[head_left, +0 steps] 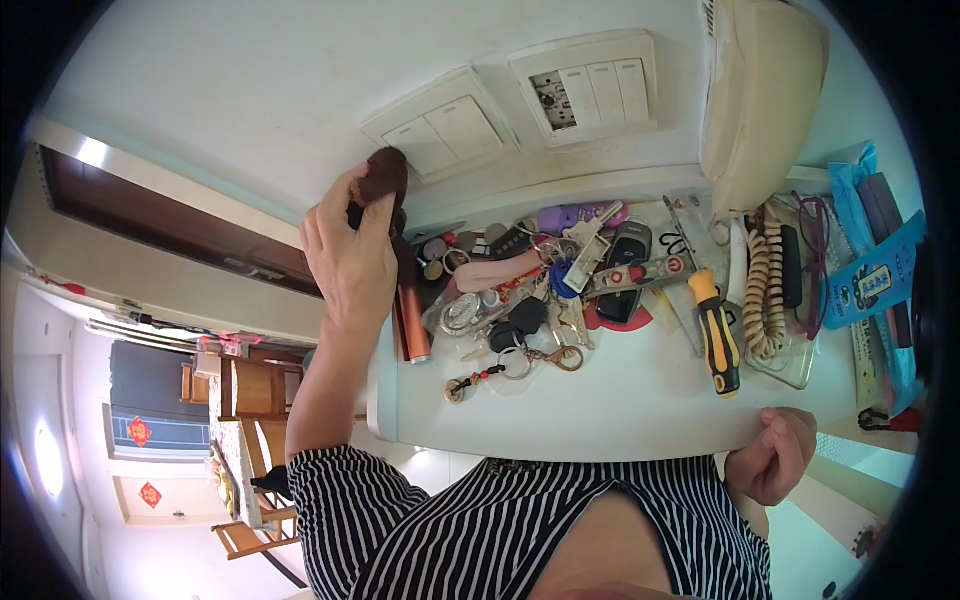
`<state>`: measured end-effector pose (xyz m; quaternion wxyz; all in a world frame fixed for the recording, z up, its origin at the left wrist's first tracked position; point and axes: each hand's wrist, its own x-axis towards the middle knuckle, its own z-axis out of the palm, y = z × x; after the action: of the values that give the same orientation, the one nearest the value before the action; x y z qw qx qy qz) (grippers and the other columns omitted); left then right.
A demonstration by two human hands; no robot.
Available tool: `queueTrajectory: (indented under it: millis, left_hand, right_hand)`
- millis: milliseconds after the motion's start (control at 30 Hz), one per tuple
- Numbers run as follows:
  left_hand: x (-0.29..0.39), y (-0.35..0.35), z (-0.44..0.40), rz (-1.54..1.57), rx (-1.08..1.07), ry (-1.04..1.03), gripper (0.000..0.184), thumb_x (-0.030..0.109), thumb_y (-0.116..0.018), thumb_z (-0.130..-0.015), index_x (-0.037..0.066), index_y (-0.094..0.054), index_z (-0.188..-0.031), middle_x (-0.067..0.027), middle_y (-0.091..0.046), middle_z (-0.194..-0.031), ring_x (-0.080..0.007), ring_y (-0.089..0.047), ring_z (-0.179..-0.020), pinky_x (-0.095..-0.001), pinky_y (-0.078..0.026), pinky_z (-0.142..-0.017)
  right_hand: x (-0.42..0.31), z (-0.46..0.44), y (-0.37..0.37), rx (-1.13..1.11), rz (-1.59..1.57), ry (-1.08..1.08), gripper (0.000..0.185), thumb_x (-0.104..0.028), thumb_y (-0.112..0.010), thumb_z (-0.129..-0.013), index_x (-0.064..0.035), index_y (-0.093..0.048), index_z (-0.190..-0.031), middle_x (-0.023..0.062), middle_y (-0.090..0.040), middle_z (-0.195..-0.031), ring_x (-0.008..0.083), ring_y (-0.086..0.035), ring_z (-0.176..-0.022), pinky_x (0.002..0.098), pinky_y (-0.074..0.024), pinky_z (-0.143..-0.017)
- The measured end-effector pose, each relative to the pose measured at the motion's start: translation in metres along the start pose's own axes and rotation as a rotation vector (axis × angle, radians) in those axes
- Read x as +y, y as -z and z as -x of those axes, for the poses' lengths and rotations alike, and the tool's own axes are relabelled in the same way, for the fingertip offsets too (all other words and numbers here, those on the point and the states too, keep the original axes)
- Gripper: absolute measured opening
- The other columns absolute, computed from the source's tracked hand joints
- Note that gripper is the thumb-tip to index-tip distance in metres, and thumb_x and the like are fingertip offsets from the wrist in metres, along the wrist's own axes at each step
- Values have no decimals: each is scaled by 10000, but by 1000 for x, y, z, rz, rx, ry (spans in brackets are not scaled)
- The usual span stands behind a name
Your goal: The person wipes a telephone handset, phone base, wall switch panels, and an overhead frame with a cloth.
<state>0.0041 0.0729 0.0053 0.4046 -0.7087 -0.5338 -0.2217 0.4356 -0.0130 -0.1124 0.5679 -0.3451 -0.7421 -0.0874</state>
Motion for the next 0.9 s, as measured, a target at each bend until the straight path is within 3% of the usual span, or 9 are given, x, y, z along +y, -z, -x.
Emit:
queueTrajectory:
  millis: [400,900]
  left_hand:
    - [-5,3,6,-30,-56,-207,261,44,-731,-741,156,-754,-976,-25,-634,-1239,-256,-588,-1012,-400,-451,-883]
    - [51,-10,-36,-8,-62,-336,340,150,-668,-757,187,-734,-1089,-26,-596,-1127,-215,-577,-921,-367,-426,-786]
  right_hand:
    - [3,3,1,0,-10,17,372,86,-471,-865,5,-516,-1225,176,-635,-940,259,-586,-661,378,-470,-564]
    - [3,2,2,-3,-24,27,416,74,-498,-841,-2,-517,-1250,172,-630,-974,256,-591,-683,376,-479,-572]
